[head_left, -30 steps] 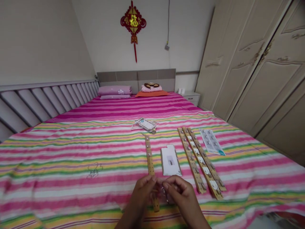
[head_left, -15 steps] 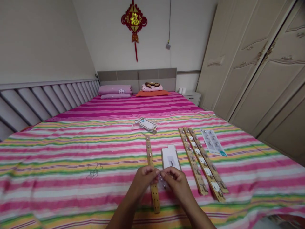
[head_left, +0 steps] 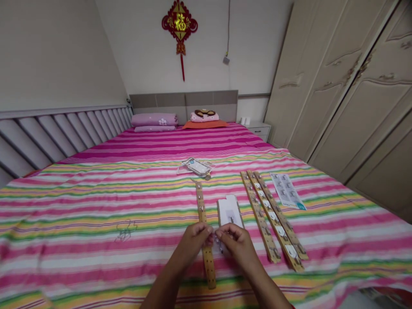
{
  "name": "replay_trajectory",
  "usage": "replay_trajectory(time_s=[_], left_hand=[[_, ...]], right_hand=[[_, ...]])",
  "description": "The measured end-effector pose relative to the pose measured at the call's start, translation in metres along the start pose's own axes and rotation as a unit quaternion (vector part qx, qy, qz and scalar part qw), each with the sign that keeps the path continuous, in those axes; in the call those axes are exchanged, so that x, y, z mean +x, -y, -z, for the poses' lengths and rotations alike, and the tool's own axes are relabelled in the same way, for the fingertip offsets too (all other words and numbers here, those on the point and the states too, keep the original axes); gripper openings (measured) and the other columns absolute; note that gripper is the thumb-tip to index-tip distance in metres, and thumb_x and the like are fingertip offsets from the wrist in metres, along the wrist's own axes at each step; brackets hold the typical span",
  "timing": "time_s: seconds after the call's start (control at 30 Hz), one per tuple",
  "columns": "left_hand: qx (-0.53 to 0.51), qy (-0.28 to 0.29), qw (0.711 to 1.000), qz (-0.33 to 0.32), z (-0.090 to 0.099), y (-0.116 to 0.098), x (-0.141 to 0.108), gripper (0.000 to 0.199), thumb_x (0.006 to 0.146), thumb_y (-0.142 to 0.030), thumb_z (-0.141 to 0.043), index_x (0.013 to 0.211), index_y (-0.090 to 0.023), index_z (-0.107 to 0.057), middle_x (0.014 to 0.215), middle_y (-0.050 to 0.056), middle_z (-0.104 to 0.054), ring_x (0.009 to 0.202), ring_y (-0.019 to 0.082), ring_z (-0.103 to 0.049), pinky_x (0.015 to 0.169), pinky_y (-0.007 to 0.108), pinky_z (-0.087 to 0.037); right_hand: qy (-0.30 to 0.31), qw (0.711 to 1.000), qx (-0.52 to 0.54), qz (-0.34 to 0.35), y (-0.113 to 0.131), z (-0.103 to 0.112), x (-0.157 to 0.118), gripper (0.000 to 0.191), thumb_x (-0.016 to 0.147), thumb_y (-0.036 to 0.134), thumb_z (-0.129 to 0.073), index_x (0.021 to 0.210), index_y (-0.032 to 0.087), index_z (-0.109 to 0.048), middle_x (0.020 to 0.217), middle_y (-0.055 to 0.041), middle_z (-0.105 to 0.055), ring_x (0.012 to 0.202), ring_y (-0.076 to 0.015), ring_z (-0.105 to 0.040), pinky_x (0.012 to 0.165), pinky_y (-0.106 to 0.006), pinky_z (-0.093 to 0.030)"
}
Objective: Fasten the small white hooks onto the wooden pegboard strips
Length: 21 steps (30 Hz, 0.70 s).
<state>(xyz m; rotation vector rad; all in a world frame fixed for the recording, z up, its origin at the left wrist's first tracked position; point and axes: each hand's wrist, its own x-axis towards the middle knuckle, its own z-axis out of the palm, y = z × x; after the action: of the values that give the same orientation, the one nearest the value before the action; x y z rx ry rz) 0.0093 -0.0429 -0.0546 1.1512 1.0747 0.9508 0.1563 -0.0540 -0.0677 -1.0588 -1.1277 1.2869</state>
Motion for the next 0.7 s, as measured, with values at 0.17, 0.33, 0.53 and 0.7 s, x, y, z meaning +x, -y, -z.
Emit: replay_trajectory(time_s=[0.17,0.33,0.53,0.7], left_hand=[[0.002,0.01,1.0,0.026,0.005,-0.01,0.0,0.028,0.064,-0.039,-0.069,0.067,-0.011,-0.067,0.06,0.002,-0.062,0.058,0.013,-0.056,0.063,0.027,-0.046],[0.035,0.005,0.999,-0.015,0.006,-0.012,0.001,0.022,0.065,-0.033,-0.069,0.064,-0.011,-0.068,0.057,0.002,-0.062,0.057,0.013,-0.055,0.058,0.025,-0.043],[0.048,-0.045,0.994,-0.085,0.001,-0.012,0.0,0.021,0.071,-0.033,-0.063,0.064,-0.014,-0.061,0.059,-0.001,-0.056,0.058,0.012,-0.051,0.057,0.023,-0.041],[0.006,-0.029,0.998,-0.046,-0.001,-0.014,-0.002,0.025,0.068,-0.037,-0.066,0.06,-0.014,-0.061,0.057,-0.001,-0.055,0.057,0.012,-0.051,0.059,0.023,-0.043]], right_hand=[[-0.006,1.0,-0.002,0.004,0.004,0.001,0.002,0.025,0.062,0.039,-0.073,0.061,0.015,-0.066,0.051,0.0016,-0.059,0.046,-0.0096,-0.043,0.046,-0.021,-0.032],[-0.004,1.0,0.003,0.01,0.01,-0.002,0.002,0.026,0.06,0.04,-0.074,0.06,0.015,-0.066,0.052,0.0013,-0.06,0.047,-0.0101,-0.046,0.047,-0.021,-0.035],[-0.006,1.0,0.022,-0.003,0.006,-0.006,0.001,0.027,0.061,0.042,-0.074,0.069,0.017,-0.07,0.043,0.0052,-0.05,0.039,-0.0075,-0.037,0.037,-0.02,-0.028],[-0.007,1.0,0.025,-0.008,0.004,-0.004,0.0,0.028,0.059,0.043,-0.075,0.064,0.016,-0.069,0.044,0.0044,-0.052,0.037,-0.0057,-0.031,0.035,-0.019,-0.022]])
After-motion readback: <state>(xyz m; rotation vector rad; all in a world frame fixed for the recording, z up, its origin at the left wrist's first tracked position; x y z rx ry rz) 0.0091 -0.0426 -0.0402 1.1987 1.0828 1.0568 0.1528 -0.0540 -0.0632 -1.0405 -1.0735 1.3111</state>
